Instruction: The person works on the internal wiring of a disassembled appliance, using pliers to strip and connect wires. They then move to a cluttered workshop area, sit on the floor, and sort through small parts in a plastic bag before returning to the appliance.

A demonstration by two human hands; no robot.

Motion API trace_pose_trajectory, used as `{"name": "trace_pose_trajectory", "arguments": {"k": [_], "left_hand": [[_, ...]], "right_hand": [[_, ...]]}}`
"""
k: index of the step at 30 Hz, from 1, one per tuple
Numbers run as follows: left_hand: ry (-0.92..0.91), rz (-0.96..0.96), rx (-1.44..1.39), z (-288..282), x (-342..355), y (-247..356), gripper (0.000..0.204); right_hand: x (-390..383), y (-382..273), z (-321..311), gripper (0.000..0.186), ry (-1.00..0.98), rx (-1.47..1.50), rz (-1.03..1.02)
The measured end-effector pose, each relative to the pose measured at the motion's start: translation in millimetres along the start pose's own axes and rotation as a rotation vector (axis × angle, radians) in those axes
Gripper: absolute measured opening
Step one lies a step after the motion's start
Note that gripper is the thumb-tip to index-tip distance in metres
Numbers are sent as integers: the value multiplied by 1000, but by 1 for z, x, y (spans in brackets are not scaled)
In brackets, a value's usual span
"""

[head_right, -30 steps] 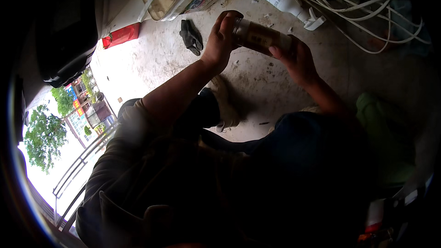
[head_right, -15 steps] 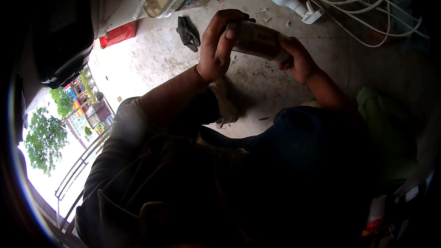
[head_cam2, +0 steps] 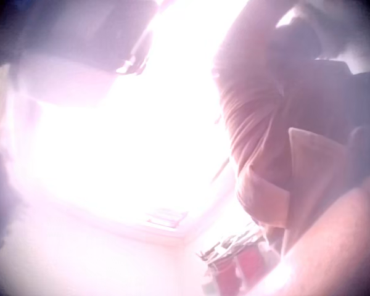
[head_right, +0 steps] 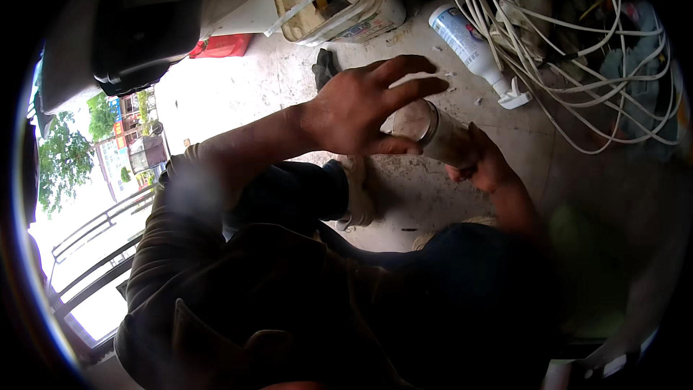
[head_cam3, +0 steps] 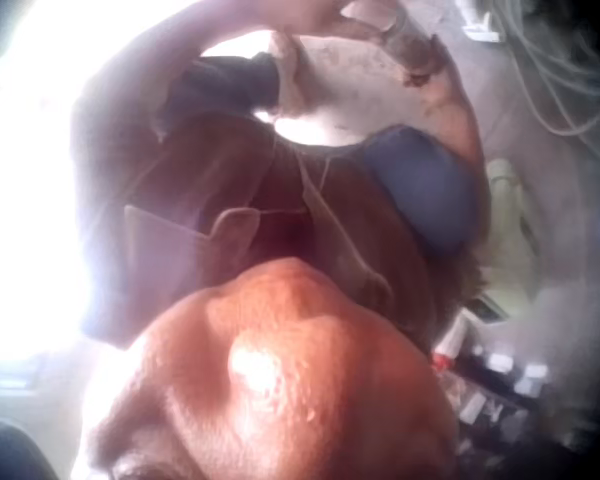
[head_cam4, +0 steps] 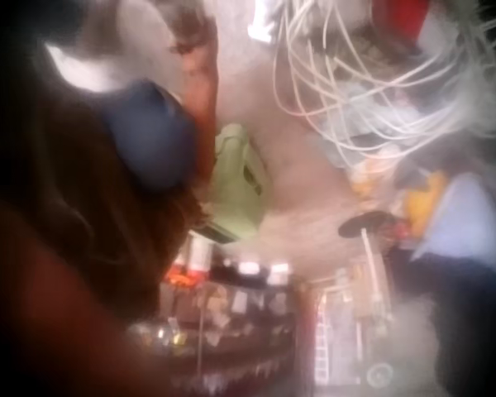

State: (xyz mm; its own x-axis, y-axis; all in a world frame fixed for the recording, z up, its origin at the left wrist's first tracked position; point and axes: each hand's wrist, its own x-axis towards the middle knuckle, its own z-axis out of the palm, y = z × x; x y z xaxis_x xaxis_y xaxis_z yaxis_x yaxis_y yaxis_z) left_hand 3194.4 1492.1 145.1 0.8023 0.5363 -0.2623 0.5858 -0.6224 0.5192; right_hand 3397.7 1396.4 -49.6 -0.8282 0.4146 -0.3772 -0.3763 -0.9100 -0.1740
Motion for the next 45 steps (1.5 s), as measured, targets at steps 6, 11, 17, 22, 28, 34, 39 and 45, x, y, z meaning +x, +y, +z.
{"name": "trace_pose_trajectory", "arguments": {"k": [6, 11, 17, 22, 28, 34, 39, 45], "left_hand": [[47, 198, -40, 1, -11, -1, 62], [-4, 4, -162, -6, -9, 12, 55], [492, -62, 228, -58, -24, -15, 44], [584, -425, 969, -99, -32, -62, 43], [504, -89, 133, 9, 12, -75, 30], [149, -332, 161, 170, 67, -194, 62], [203, -475, -69, 196, 88, -180, 62], [202, -317, -130, 222, 84, -141, 32]], "right_hand": [[2, 4, 3, 70, 130, 12, 53], [4, -2, 7, 74, 73, -71, 21], [-2, -8, 17, 76, 77, -16, -90], [5, -2, -1, 28, 160, -103, -223], [-2, 5, -19, 20, 398, 120, -402], [-11, 9, -28, 51, 355, 310, -457], [-17, 14, -33, 53, 360, 338, -494], [-13, 19, -47, 50, 358, 403, -506]]}}
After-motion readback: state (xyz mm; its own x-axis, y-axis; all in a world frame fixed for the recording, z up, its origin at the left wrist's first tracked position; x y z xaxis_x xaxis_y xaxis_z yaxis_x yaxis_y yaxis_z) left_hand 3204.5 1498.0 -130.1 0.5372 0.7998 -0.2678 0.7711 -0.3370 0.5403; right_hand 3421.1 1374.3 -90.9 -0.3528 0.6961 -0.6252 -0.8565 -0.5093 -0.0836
